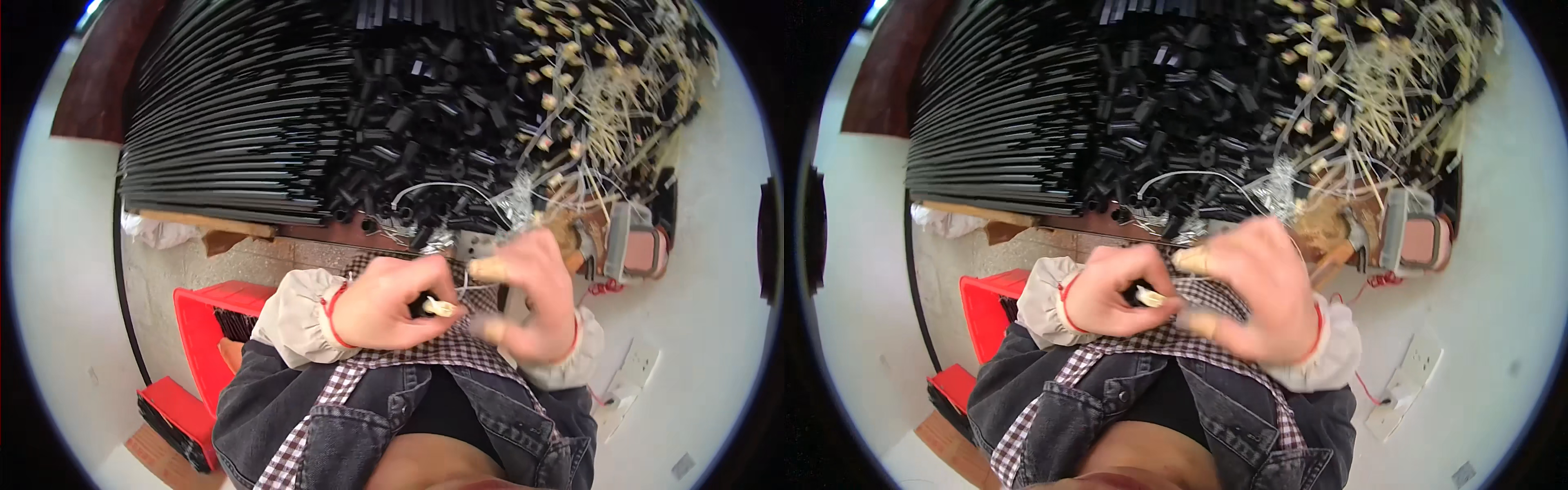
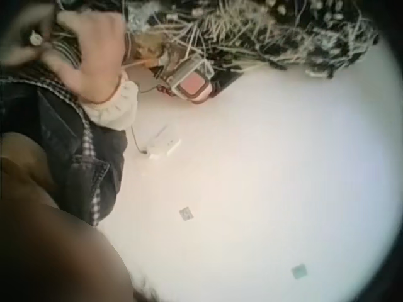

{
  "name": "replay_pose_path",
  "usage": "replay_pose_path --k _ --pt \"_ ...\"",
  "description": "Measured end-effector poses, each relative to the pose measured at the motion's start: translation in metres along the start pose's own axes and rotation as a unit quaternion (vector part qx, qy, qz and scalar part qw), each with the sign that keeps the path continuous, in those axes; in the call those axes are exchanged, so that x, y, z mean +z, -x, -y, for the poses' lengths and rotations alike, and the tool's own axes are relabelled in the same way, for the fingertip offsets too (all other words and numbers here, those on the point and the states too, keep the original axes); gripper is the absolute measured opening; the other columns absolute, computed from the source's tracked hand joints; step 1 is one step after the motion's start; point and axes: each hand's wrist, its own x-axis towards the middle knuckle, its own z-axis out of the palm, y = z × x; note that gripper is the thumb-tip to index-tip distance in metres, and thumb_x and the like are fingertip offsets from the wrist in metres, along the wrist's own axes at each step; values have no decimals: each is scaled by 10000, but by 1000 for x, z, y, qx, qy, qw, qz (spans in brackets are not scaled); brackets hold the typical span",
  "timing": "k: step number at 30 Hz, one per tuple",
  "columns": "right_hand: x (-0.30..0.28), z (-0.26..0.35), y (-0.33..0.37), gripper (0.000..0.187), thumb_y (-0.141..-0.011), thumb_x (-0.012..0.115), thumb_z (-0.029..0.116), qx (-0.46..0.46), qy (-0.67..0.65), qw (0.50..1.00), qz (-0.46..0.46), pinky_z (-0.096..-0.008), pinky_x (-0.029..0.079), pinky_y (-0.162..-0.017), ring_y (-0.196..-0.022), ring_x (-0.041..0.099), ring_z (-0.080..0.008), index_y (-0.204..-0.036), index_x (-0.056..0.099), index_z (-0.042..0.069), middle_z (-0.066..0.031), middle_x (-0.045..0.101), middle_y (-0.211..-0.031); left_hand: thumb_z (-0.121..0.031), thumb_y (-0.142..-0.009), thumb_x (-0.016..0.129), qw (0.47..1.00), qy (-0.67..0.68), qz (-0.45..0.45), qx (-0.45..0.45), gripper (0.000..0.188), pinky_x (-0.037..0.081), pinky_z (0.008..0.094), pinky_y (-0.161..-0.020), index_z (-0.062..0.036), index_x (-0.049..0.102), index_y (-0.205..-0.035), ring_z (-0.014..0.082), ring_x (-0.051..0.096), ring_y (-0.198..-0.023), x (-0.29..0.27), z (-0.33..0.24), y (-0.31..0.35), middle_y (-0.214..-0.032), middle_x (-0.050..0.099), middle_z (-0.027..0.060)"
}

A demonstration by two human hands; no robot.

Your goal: Assembling industrial brushes by inserting material into components and hammering them into place.

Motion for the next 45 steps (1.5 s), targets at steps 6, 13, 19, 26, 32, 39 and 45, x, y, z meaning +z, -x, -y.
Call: replay_pose_path --k 6,13,19,26,32,39,45 --pt "31 7 21 277 -697 689 77 -40 -44 988 141 -240 425 -573 -621 505 -146 -970 651 52 -55 631 -857 -223 -727 766 995 -58 58 65 499 504 301 -650 16 543 -1104 233 602 -734 -25 11 18 -937 640 115" --pt "3 -10 39 256 -739 635 -24 118 -334 922 158 -228 472 -535 -602 579 -141 -993 629 13 -82 649 -833 12 -661 655 724 -642 -250 25 366 491 289 -722 -43 614 -1020 226 594 -819 -182 68 63 -993 629 69" --pt "-15 -17 69 232 -865 597 135 169 -317 890 -281 -162 420 -331 -468 578 -109 -1050 516 19 -42 579 -674 9 -696 617 852 -438 -259 128 280 483 291 -649 -26 605 -974 217 572 -697 -177 45 47 -830 604 74" --pt "-62 -27 106 254 -897 558 159 36 -497 801 -330 -204 444 -347 -481 568 -137 -1083 468 10 -114 579 -720 -5 -701 638 872 -420 -132 217 293 417 262 -484 -24 639 -993 155 469 -512 -128 -6 13 -677 518 26" --pt "-6 -12 52 226 -855 593 74 104 -311 933 -151 -222 468 -390 -482 563 -138 -1043 532 -35 -166 631 -822 -101 -737 680 835 -491 -27 246 382 324 210 -348 -77 640 -1116 90 410 -439 -73 -14 6 -627 448 -19" --pt "0 -17 42 239 -819 610 -18 278 -461 833 -131 -182 474 -452 -510 571 -117 -1047 543 -35 -114 621 -748 -98 -746 676 949 -292 -94 75 525 380 236 -377 -103 549 -1255 129 424 -434 -11 20 4 -674 488 -15" --pt "0 -33 54 235 -814 613 -19 281 -441 851 -39 -179 458 -465 -520 566 -121 -1041 553 -23 -91 616 -727 -110 -739 688 950 -310 -36 -24 502 448 247 -480 -104 561 -1225 165 503 -529 3 7 1 -761 555 9"
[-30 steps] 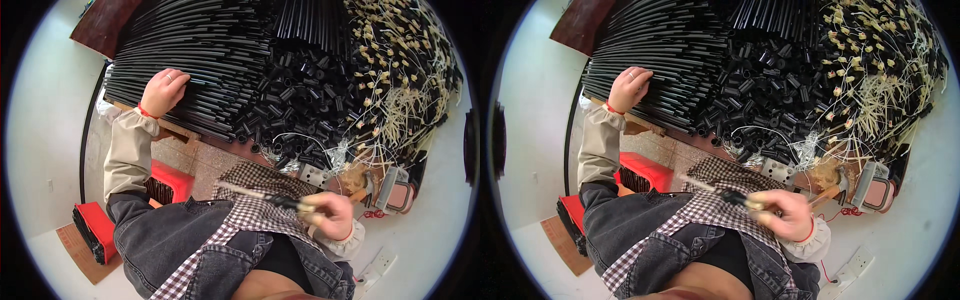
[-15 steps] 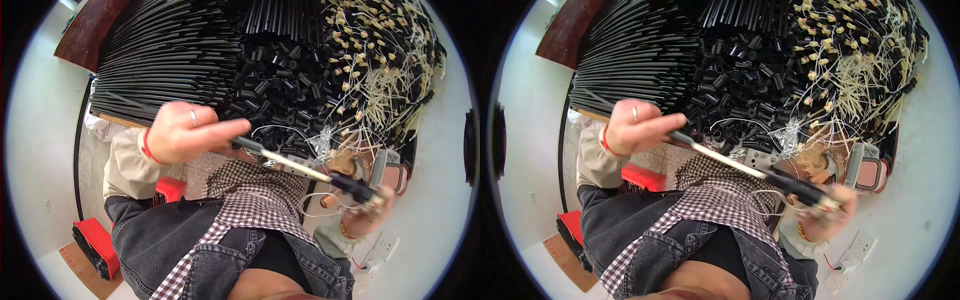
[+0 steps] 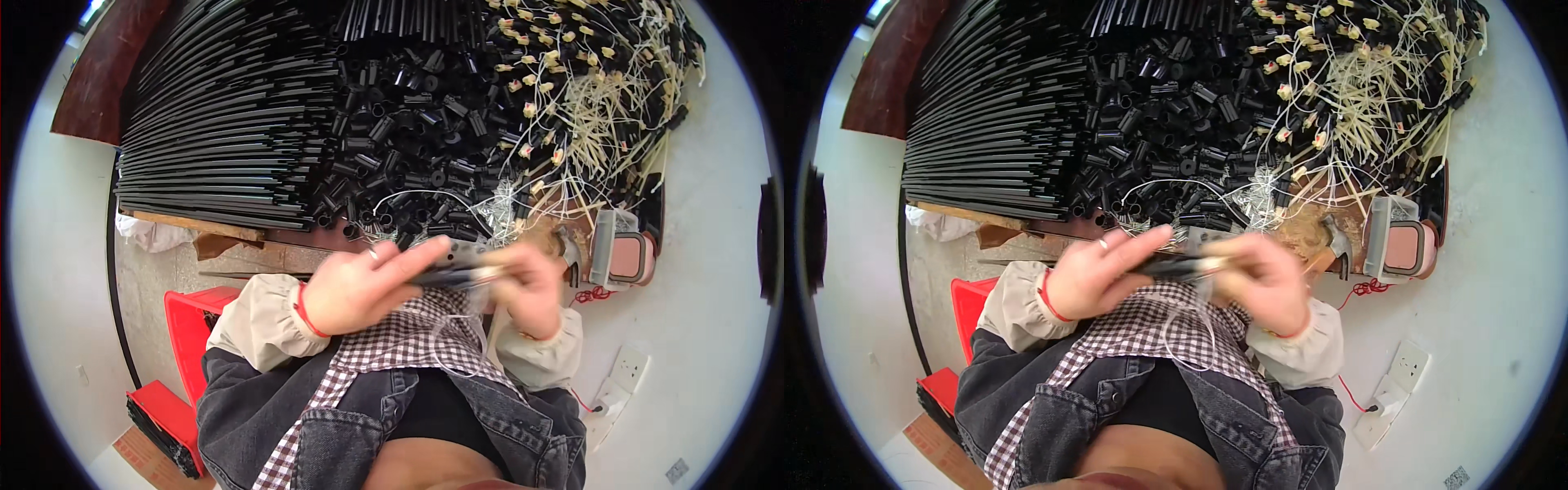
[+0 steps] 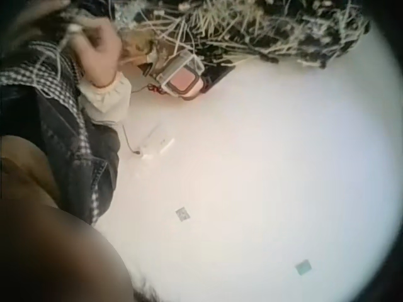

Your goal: Assembling industrial brushes by inserting material into components and hammering them into place.

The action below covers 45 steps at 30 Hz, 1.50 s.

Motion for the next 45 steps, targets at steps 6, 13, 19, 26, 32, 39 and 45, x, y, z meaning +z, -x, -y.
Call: replay_pose_path --k 6,13,19,26,32,39,45 --pt "14 -15 -7 220 -776 658 -10 43 -61 997 2 -190 444 -473 -543 559 -111 -983 585 -11 -78 624 -720 -85 -730 687 982 181 -35 43 521 471 296 -605 -51 542 -1230 206 549 -639 43 8 -6 -847 598 76" --pt "-4 20 1 245 -712 725 35 -70 236 968 44 -201 443 -510 -555 548 -103 -935 629 5 -61 637 -723 -126 -743 700 964 263 17 48 426 480 293 -597 -54 568 -1142 221 577 -680 46 25 2 -848 601 86" --pt "2 35 -18 261 -717 725 74 -185 241 949 85 -211 449 -512 -545 553 -118 -962 659 18 -65 654 -732 -95 -768 646 970 239 -41 24 261 445 279 -576 -20 613 -1015 216 550 -632 23 2 4 -857 630 98" --pt "-49 17 -131 240 -812 612 243 -76 663 741 -76 -285 455 -527 -553 571 -201 -911 677 33 -89 667 -717 -154 -785 669 975 167 -80 -124 218 417 305 -497 -26 612 -951 234 528 -530 57 36 46 -705 609 87" --pt "-55 -17 -164 182 -783 618 204 -59 691 707 -136 -323 473 -504 -543 589 -237 -815 582 28 -107 645 -749 -147 -804 654 975 153 -119 -109 171 408 307 -472 -29 599 -915 244 510 -486 51 33 36 -619 582 77" --pt "-10 -5 -19 189 -775 632 60 -43 96 994 -17 -230 413 -453 -490 474 -119 -906 501 21 -49 579 -728 -207 -841 614 992 114 -33 -52 176 426 333 -460 -43 549 -834 262 545 -475 48 18 22 -604 584 82" --pt "-17 9 16 202 -779 669 151 -257 384 887 0 -276 403 -519 -544 463 -178 -894 536 53 -59 569 -782 -247 -867 576 985 115 127 15 215 447 368 -455 -60 504 -789 294 567 -473 37 -4 11 -571 579 96"
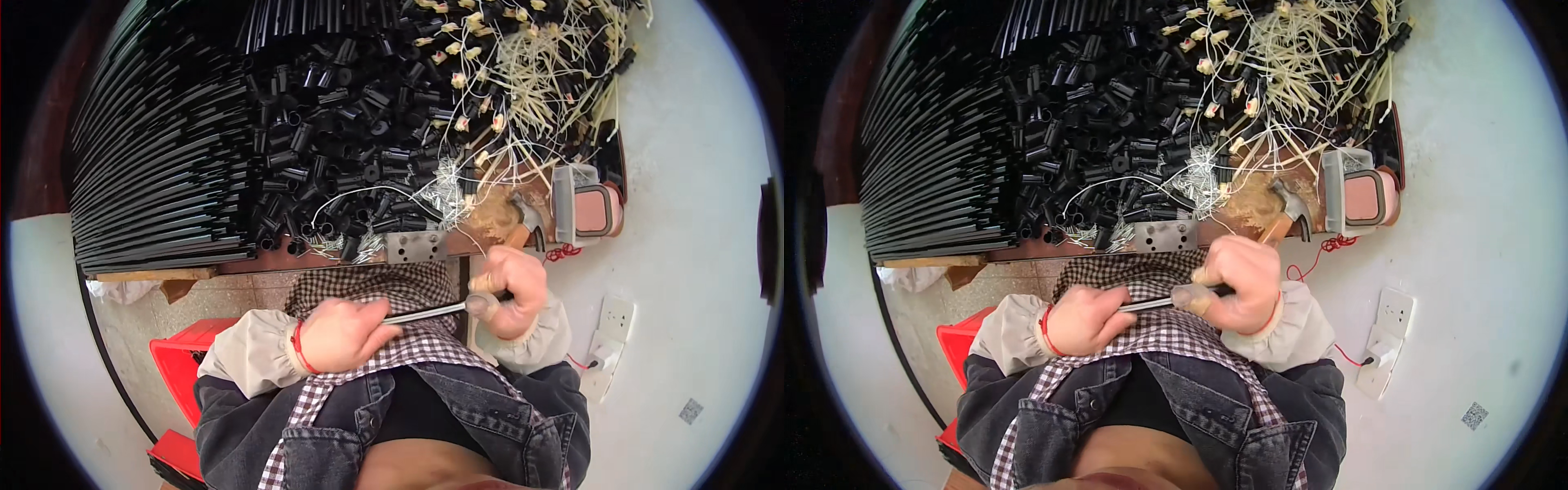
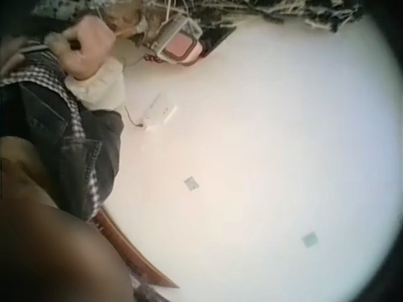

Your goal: Assembling industrial brushes by inserting material into components and hammering them into place.

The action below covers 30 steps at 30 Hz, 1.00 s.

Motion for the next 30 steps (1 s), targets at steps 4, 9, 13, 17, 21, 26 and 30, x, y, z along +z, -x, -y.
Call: replay_pose_path --k 4,9,13,17,21,26,30 --pt "20 -1 2 201 -832 625 227 103 117 987 28 -256 394 -570 -601 463 -173 -848 557 39 -69 560 -806 -265 -875 564 999 6 -6 -37 229 451 380 -458 -59 509 -790 309 563 -470 9 4 -9 -559 578 102" --pt "18 -54 1 193 -819 580 266 155 274 948 48 -299 439 -661 -750 529 -211 -924 595 105 -37 575 -869 -312 -882 541 987 -94 -66 -109 259 447 383 -466 -66 526 -802 311 561 -482 19 39 2 -567 581 95" --pt "8 -100 -9 175 -776 615 190 138 434 886 92 -300 440 -683 -773 515 -209 -930 610 106 -39 574 -892 -309 -870 552 982 -105 -114 -108 232 440 370 -463 -83 534 -818 303 555 -481 22 38 13 -585 585 82" --pt "9 -100 -14 164 -739 649 117 59 423 900 86 -286 438 -675 -759 505 -202 -901 622 112 -27 567 -860 -277 -855 570 972 -137 -162 -101 184 431 359 -460 -96 541 -838 302 550 -484 16 30 12 -613 596 79" --pt "-1 -94 -18 149 -727 657 91 8 388 921 42 -274 436 -672 -753 504 -196 -873 630 102 -22 569 -850 -217 -839 585 945 -234 -193 -120 129 417 358 -461 -95 555 -869 312 546 -499 12 22 -2 -663 617 89" --pt "3 -90 3 141 -736 645 57 97 377 919 70 -270 441 -687 -761 523 -190 -874 646 88 -19 583 -868 -215 -831 595 955 -239 -116 -130 127 421 353 -457 -115 554 -897 291 551 -494 14 29 -16 -632 606 73" --pt "1 -89 3 160 -748 618 10 80 312 946 28 -260 446 -674 -739 549 -193 -898 653 54 -25 595 -857 -216 -830 596 962 -211 -101 -138 123 423 353 -456 -121 557 -898 288 557 -494 14 30 -17 -608 602 63"
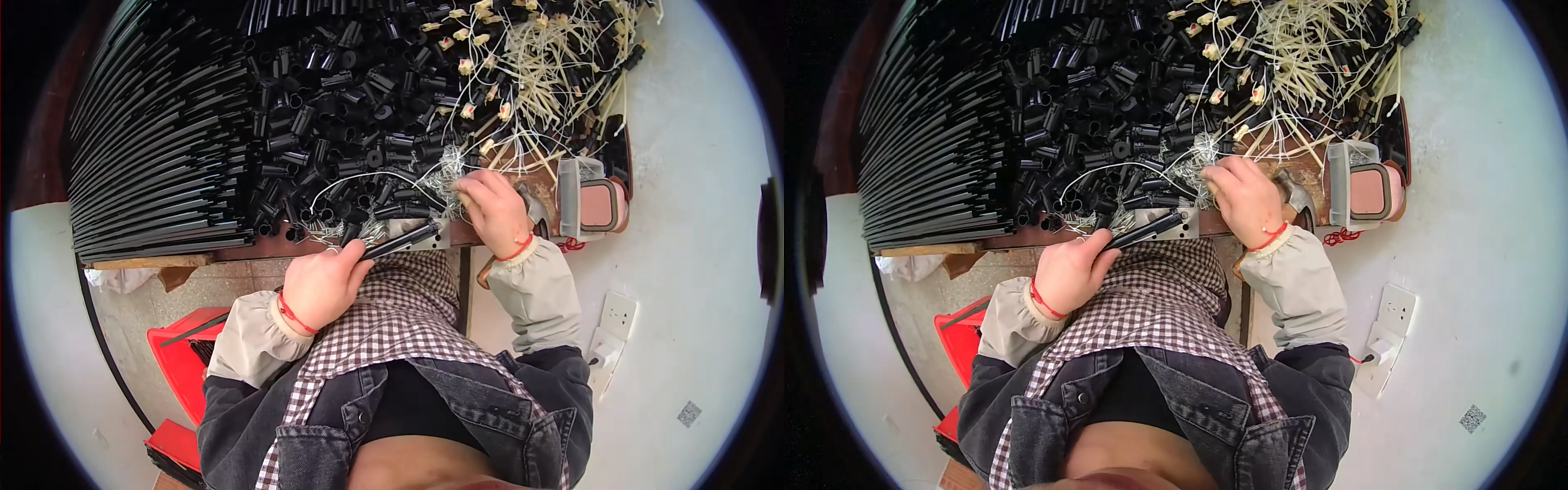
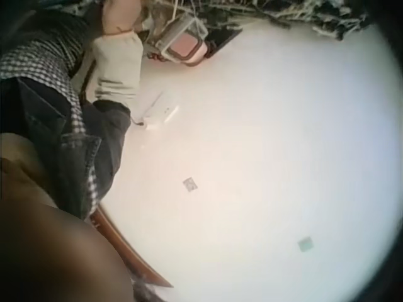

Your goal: Assembling industrial brushes by inserting material into components and hammering them into place.

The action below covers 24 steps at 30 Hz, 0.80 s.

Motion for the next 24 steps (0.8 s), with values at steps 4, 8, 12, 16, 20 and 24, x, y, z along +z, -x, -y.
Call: replay_pose_path --k 4,8,12,16,20,24 --pt "-10 16 7 200 -755 599 -21 36 -64 996 55 -253 451 -657 -716 559 -189 -933 657 49 -32 599 -841 -238 -819 602 1000 -8 -10 -7 133 430 356 -435 -131 534 -855 295 560 -477 -2 -2 0 -604 605 56" --pt "-6 24 8 227 -759 594 -30 17 -102 993 53 -247 450 -636 -685 556 -186 -960 662 49 -40 600 -823 -244 -814 604 1000 -20 -13 -6 135 433 357 -428 -135 531 -844 298 563 -472 -7 -4 -2 -603 608 54" --pt "-5 26 8 244 -761 598 -24 -15 -111 993 26 -246 447 -621 -661 545 -185 -982 666 55 -47 597 -807 -236 -815 603 999 -31 -9 -5 129 433 356 -436 -134 546 -868 297 563 -478 -14 -7 -4 -602 610 62" --pt "-10 13 5 255 -754 620 10 9 -51 999 15 -260 439 -629 -671 520 -179 -997 668 72 -45 581 -795 -217 -820 601 999 -34 4 -9 144 431 351 -457 -127 573 -929 294 559 -492 -17 -9 -4 -602 608 85" --pt "1 -7 -8 242 -735 648 43 -6 47 998 38 -270 430 -650 -715 503 -171 -973 667 87 -22 567 -807 -240 -806 611 999 -37 -30 3 129 427 353 -420 -137 551 -855 290 565 -469 -13 -9 -4 -598 611 55" --pt "17 -9 -20 190 -735 651 58 -48 49 997 37 -268 429 -649 -722 499 -171 -923 655 87 -16 563 -818 -223 -819 598 999 -31 -8 -11 127 431 354 -446 -132 564 -901 293 563 -486 -12 -11 -1 -608 612 71"
